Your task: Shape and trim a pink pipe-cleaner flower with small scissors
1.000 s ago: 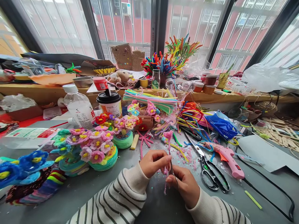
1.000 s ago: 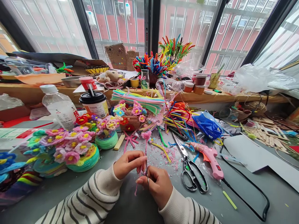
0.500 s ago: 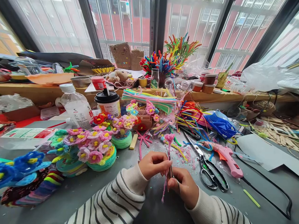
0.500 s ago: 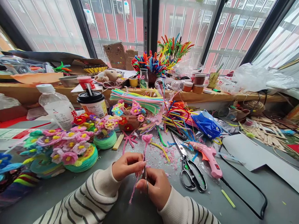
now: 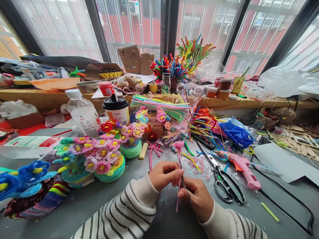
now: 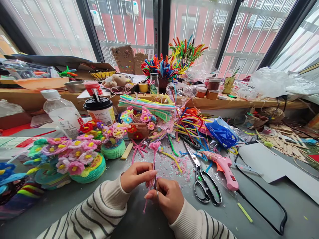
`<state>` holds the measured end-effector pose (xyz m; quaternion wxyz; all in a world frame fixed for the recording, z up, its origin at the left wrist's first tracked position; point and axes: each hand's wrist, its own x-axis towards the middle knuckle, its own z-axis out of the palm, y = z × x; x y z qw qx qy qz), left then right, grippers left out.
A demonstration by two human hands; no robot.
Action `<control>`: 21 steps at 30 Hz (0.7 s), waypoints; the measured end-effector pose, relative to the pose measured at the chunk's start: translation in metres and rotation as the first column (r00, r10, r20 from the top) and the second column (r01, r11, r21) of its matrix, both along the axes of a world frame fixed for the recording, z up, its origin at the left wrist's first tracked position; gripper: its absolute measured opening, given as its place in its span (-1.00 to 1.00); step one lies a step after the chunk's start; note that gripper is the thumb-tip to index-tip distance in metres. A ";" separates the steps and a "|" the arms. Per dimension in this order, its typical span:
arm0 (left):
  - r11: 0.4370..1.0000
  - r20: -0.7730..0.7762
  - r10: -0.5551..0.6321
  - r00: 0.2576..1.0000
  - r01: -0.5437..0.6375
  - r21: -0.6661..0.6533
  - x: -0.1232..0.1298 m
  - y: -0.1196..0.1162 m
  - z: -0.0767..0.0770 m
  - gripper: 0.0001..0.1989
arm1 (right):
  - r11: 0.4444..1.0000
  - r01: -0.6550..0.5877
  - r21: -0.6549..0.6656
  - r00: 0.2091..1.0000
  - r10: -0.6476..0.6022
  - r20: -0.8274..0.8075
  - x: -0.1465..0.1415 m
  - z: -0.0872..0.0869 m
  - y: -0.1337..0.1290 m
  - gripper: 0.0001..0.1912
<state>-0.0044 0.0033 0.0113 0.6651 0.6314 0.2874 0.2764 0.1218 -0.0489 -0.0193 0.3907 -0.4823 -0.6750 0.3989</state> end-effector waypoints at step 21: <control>0.997 -0.047 -0.076 0.996 0.077 0.017 -0.001 -0.002 0.006 -0.66 | 0.998 -0.059 0.003 0.997 0.059 -0.058 0.002 0.000 -0.002 -0.42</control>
